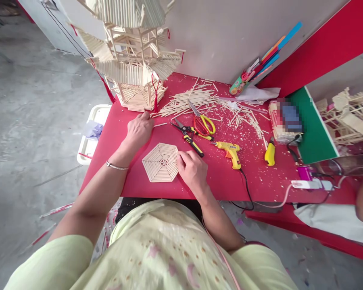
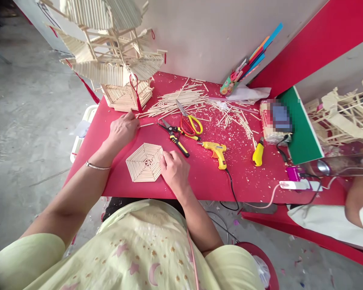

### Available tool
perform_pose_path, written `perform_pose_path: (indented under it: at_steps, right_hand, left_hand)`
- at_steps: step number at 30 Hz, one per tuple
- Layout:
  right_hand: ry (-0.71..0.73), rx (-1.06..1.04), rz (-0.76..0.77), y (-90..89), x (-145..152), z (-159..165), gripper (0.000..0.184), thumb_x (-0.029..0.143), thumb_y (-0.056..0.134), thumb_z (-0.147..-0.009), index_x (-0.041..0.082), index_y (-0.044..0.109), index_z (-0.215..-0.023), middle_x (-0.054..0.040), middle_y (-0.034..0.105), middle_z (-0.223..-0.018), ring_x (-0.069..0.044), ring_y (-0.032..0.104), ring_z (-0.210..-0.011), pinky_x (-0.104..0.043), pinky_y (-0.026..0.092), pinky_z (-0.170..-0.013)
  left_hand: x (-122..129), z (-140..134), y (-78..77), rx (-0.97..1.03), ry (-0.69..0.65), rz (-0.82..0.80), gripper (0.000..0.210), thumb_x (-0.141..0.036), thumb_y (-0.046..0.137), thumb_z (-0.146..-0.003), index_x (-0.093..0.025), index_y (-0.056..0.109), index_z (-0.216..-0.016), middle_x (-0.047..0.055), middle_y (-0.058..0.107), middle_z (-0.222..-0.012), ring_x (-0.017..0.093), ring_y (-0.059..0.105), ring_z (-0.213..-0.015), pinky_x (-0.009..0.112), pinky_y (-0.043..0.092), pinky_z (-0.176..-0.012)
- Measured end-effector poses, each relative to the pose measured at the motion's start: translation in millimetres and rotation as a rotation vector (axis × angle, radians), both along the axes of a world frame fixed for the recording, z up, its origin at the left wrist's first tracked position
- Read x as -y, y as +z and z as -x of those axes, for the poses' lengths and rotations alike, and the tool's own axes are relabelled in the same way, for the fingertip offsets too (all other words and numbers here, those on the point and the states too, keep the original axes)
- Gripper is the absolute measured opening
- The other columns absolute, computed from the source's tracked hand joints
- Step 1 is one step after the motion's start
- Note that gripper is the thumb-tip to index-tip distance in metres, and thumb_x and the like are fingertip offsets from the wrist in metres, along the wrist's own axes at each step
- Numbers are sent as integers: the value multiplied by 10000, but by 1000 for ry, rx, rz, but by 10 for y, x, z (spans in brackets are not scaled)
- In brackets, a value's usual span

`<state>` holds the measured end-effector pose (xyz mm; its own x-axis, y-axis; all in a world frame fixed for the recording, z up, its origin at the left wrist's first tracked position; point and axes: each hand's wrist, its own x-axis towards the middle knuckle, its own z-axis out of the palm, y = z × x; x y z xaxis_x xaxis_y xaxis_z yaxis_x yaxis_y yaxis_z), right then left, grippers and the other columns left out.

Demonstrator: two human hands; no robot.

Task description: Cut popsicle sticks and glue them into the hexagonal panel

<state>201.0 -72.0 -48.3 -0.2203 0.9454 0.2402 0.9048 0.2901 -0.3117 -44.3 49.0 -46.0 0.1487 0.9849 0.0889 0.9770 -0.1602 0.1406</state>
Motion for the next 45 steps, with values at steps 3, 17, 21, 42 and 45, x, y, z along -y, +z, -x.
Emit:
perform_pose_path:
  at_steps: [3, 17, 21, 42, 45]
  right_hand:
    - [-6, 1, 7, 62, 24, -35, 314, 317, 498, -1086, 243, 774, -1217, -76, 755, -1056, -185, 692, -955, -272, 473, -783]
    - [-108, -34, 0, 332, -247, -266, 368, 376, 477, -1081, 245, 749, -1290, -99, 754, -1155, -231, 700, -1012, -323, 509, -838]
    - [-185, 88, 35, 441, -775, -419, 416, 337, 462, -1062, 208, 696, -1381, -152, 725, -1210, -296, 671, -1106, -390, 527, -904]
    - [298, -177, 38, 635, -851, -214, 701, 629, 652, -969, 232, 510, -1530, -107, 724, -1143, -250, 674, -974, -362, 534, -868]
    - [327, -64, 55, 660, -817, -129, 659, 594, 644, -993, 262, 516, -1547, -103, 720, -1166, -253, 674, -1000, -346, 521, -852]
  left_hand:
    - [17, 43, -19, -11, -39, -9, 295, -200, 426, -997, -132, 711, -1035, 232, 667, -1155, 357, 596, -1143, 394, 442, -805]
    - [262, -113, 84, 1061, -58, 86, 323, -270, 609, -883, -162, 730, -1162, 14, 617, -782, 115, 457, -611, 264, 375, -589]
    - [289, -239, 110, 1121, -5, 98, 317, -408, 645, -920, -150, 781, -1045, -26, 514, -645, 97, 398, -570, 256, 309, -548]
    - [310, -228, 202, 1540, -48, 56, 353, -520, 814, -828, -179, 798, -918, 45, 703, -775, 102, 508, -588, 272, 431, -572]
    - [283, -205, 183, 1516, -34, 1, 330, -511, 816, -821, -186, 789, -876, 21, 652, -686, 105, 496, -573, 271, 435, -571]
